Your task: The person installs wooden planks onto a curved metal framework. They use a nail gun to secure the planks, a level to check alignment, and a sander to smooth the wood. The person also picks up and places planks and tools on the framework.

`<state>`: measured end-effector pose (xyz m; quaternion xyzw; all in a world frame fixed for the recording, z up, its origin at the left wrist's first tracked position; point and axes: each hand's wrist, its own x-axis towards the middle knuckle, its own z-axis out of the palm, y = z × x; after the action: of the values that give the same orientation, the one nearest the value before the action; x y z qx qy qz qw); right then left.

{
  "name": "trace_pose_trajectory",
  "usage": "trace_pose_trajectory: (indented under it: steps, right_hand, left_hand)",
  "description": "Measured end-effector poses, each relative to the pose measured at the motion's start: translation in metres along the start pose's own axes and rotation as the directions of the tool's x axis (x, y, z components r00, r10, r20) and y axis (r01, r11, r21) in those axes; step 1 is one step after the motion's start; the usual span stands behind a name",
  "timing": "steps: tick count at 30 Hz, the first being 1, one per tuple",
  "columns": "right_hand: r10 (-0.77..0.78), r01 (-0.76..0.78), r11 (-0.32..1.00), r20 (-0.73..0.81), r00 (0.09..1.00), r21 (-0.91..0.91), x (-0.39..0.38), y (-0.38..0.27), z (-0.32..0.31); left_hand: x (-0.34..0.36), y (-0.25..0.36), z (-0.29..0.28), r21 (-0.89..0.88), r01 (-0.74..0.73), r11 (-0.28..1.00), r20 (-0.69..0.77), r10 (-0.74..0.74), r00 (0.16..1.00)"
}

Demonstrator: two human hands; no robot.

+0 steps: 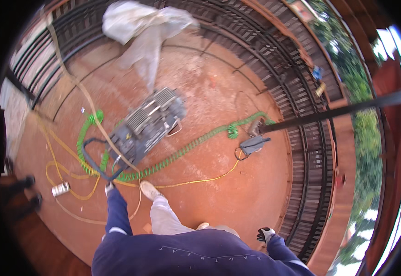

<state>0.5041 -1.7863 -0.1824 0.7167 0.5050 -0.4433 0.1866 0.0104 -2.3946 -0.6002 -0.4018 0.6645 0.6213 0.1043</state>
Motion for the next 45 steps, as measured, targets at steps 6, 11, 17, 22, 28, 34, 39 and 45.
trace_pose_trajectory:
  steps: [6, 11, 17, 22, 28, 34, 39, 45]
  right_hand:
    - [-0.043, 0.042, 0.998, -0.018, 0.999, -0.04, 0.05, 0.107, 0.014]
    - [-0.335, 0.325, 0.923, -0.011, 0.942, -0.208, 0.078, 0.195, 0.034]
    - [-0.083, 0.086, 0.974, 0.019, 0.996, -0.208, 0.062, 0.281, -0.008]
    - [-0.032, -0.059, 0.743, 0.124, 0.992, 0.667, 0.112, 0.327, -0.026]
    - [-0.298, 0.269, 0.279, -0.184, 0.937, 0.922, 0.122, 0.269, -0.089]
    - [-0.469, 0.503, 0.742, -0.194, 0.862, 0.444, 0.238, 0.304, -0.13]
    - [0.133, -0.206, 0.585, 0.157, 0.979, 0.784, 0.276, 0.376, -0.194]
    - [0.215, -0.069, -0.158, 0.103, 0.971, 0.985, 0.335, 0.339, -0.368]
  left_hand:
    - [-0.158, -0.089, -0.013, 0.428, -0.818, -0.384, 0.515, -0.641, 0.57]
    - [-0.277, -0.047, 0.155, 0.615, -0.784, 0.084, 0.712, -0.488, 0.506]
    - [-0.407, -0.039, 0.299, 0.554, -0.819, 0.149, 0.751, -0.512, 0.416]
    - [-0.49, -0.059, 0.373, 0.474, -0.881, 0.011, 0.725, -0.573, 0.383]
    - [-0.56, -0.084, 0.432, 0.387, -0.908, -0.159, 0.628, -0.676, 0.386]
    - [-0.649, -0.154, 0.558, 0.264, -0.935, -0.238, 0.567, -0.746, 0.35]
    - [-0.731, -0.196, 0.704, 0.439, -0.888, 0.136, 0.668, -0.711, 0.221]
    - [-0.882, -0.211, 0.851, 0.431, -0.637, 0.639, 0.754, -0.643, -0.135]
